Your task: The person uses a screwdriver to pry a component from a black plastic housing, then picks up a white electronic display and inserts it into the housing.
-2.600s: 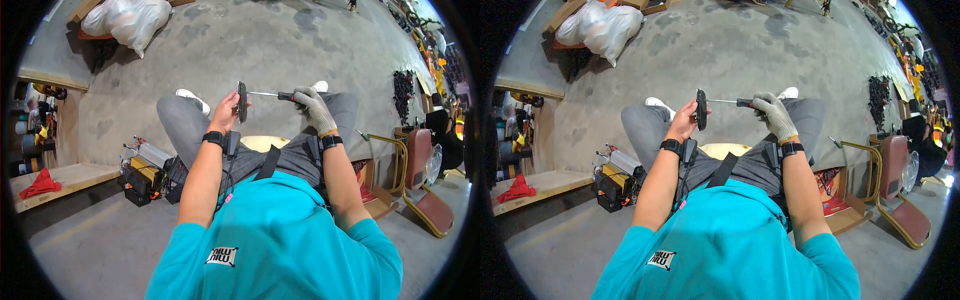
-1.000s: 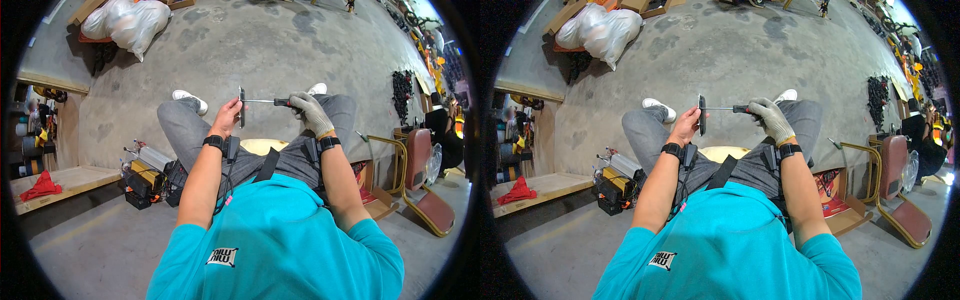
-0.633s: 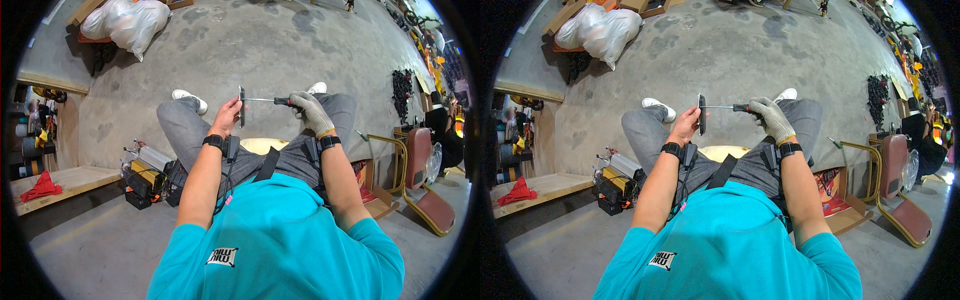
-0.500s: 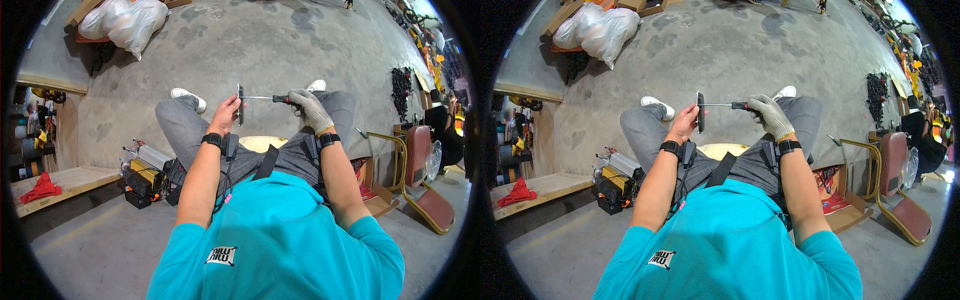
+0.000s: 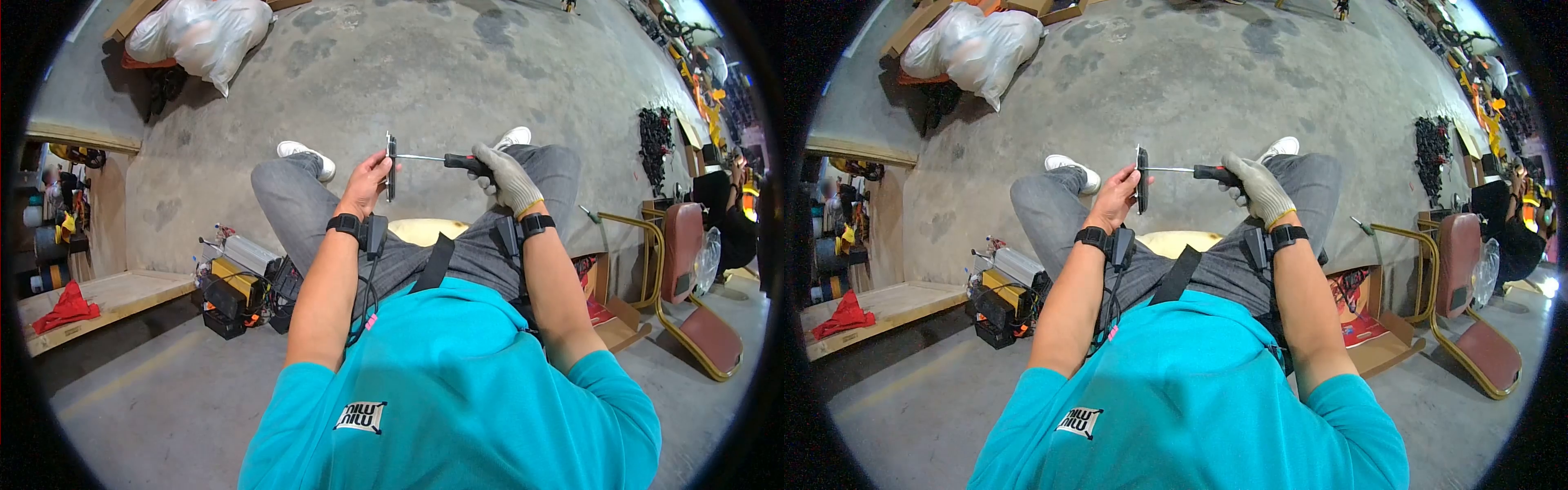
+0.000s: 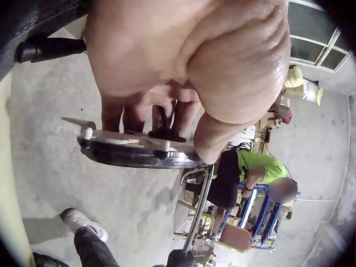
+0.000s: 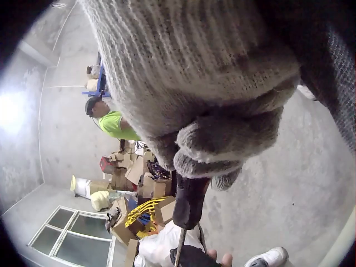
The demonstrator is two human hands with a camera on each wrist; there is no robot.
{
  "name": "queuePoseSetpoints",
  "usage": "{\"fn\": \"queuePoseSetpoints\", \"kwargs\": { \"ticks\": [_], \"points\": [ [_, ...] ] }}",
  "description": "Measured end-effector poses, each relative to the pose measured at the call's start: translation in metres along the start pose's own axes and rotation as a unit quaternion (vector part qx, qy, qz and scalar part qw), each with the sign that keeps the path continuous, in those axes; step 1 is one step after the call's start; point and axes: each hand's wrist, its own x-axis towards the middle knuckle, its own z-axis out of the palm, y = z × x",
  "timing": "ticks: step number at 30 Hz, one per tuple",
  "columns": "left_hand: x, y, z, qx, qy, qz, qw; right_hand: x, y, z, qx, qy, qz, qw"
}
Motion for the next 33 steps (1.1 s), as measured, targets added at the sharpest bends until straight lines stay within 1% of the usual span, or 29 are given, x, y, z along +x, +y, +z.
{"fn": "queuePoseSetpoints", "kwargs": {
  "ticks": [2, 7, 10, 12, 13, 15, 16, 18, 19, 21, 23, 25, 27, 28, 30, 31, 33],
  "points": [
    [0.001, 0.0, -0.001, 0.005, -0.012, -0.002, 1.0, -0.003, -0.001, 0.001, -0.005, 0.002, 0.005, 1.0],
    [0.001, 0.0, -0.002, 0.013, -0.01, 0.008, 1.0, 0.0, 0.0, -0.002, -0.013, 0.015, 0.012, 1.0],
    [-0.002, 0.003, -0.001, 0.015, -0.01, 0.007, 1.0, 0.006, 0.008, -0.007, -0.003, 0.0, 0.002, 1.0],
    [-0.001, 0.004, -0.002, 0.014, -0.009, 0.0, 1.0, 0.01, 0.014, -0.006, 0.064, -0.025, -0.108, 0.992],
    [0.0, 0.003, -0.004, 0.015, -0.009, -0.003, 1.0, 0.009, 0.012, -0.005, 0.064, -0.025, -0.108, 0.992],
    [0.0, 0.001, -0.004, 0.016, -0.009, -0.006, 1.0, 0.003, 0.007, -0.002, 0.108, -0.043, -0.146, 0.982],
    [0.0, 0.001, -0.003, 0.019, -0.01, -0.007, 1.0, 0.0, 0.004, 0.002, 0.108, -0.043, -0.146, 0.983],
    [0.0, 0.002, -0.003, 0.022, -0.01, -0.008, 1.0, -0.004, 0.0, 0.007, 0.095, -0.018, -0.09, 0.991],
    [0.0, 0.001, -0.003, 0.018, -0.011, -0.008, 1.0, 0.0, 0.003, 0.002, 0.096, -0.018, -0.09, 0.991],
    [0.0, 0.002, -0.002, 0.016, -0.013, -0.008, 1.0, 0.012, 0.009, -0.014, 0.084, -0.105, 0.042, 0.99],
    [-0.001, 0.003, -0.002, 0.009, -0.01, -0.008, 1.0, 0.019, 0.01, -0.023, 0.082, -0.118, 0.039, 0.989],
    [-0.003, 0.004, 0.001, 0.016, -0.007, -0.01, 1.0, 0.018, 0.011, -0.021, 0.078, -0.131, 0.035, 0.988],
    [-0.002, 0.003, 0.001, 0.024, -0.004, -0.012, 1.0, 0.016, 0.018, -0.009, 0.112, -0.031, -0.1, 0.988],
    [-0.001, 0.002, -0.002, 0.022, -0.008, -0.01, 1.0, 0.01, 0.013, -0.002, 0.111, -0.03, -0.1, 0.988],
    [0.001, 0.001, -0.003, 0.02, -0.011, -0.007, 1.0, 0.001, 0.002, 0.007, 0.134, 0.021, -0.113, 0.984],
    [0.001, 0.002, -0.002, 0.016, -0.009, -0.01, 1.0, 0.002, 0.003, 0.006, 0.133, 0.021, -0.113, 0.984],
    [0.0, 0.002, -0.003, 0.011, -0.005, -0.013, 1.0, 0.005, 0.006, 0.0, 0.113, -0.025, -0.032, 0.993]
  ]
}}
